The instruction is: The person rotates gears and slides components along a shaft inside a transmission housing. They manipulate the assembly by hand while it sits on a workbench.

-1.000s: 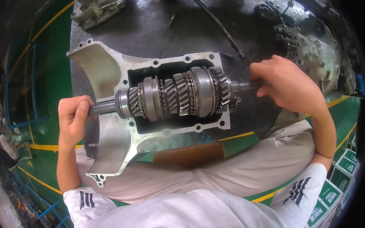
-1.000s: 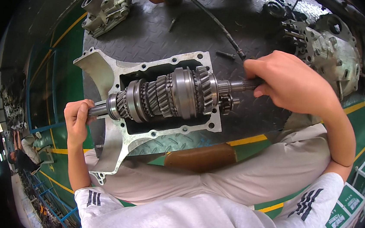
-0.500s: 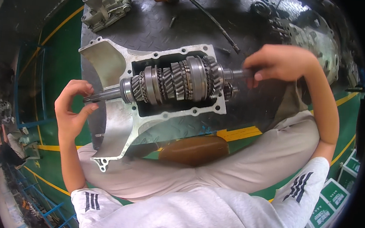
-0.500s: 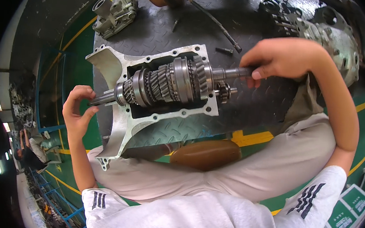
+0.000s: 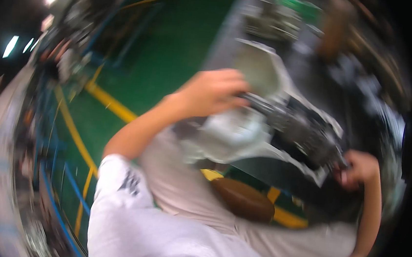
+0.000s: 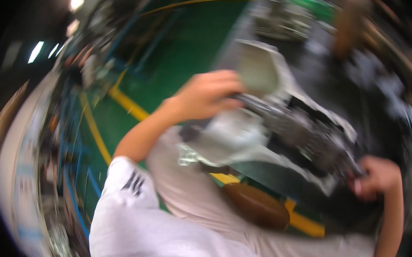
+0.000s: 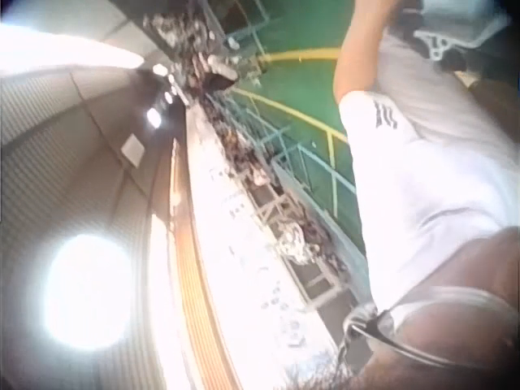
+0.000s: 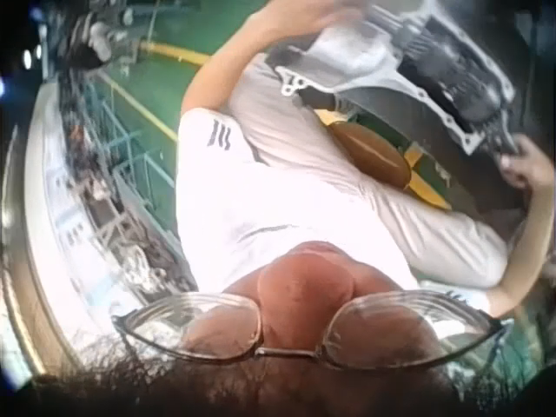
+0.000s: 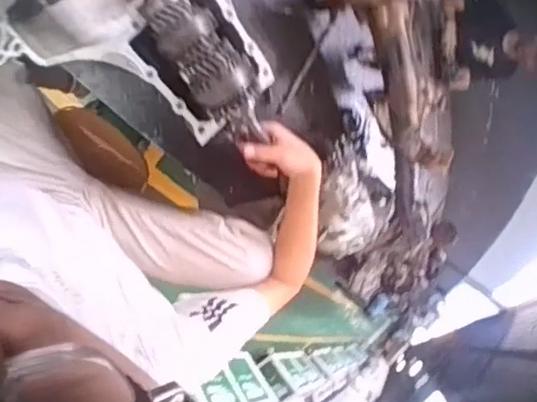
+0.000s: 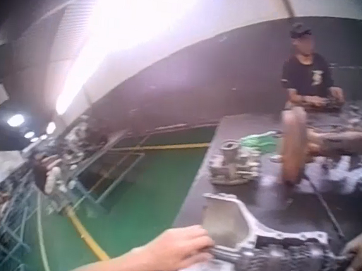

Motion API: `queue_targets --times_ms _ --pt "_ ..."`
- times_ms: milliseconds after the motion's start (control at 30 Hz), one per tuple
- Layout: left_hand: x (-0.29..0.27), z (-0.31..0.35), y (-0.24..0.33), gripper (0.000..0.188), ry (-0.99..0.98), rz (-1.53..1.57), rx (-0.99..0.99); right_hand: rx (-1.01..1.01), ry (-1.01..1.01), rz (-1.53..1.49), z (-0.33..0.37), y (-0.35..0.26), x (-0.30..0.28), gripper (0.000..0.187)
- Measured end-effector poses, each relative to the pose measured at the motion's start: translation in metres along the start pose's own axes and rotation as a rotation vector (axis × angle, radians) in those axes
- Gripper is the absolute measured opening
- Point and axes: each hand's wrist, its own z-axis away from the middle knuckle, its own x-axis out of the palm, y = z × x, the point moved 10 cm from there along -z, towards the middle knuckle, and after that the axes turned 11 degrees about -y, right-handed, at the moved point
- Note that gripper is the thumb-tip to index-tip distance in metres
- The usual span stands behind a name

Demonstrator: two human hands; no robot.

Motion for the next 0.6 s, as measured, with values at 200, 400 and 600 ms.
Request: queue_targets --times_ms 200,400,600 --pt "0.014 -0.002 0.014 0.026 0.119 -0.201 0.123 0.172 0.056 -0.384 0.008 0.029 -0.008 0.032" --pt "0.006 -0.001 0.029 0.022 0.06 -0.278 0.062 0.205 0.151 -0.261 0.015 0.016 -0.011 0.021" --pt "0.025 -0.009 0.012 0.024 0.007 -0.241 -0.013 0.156 0.369 -0.137 0.023 0.027 -0.021 0.022"
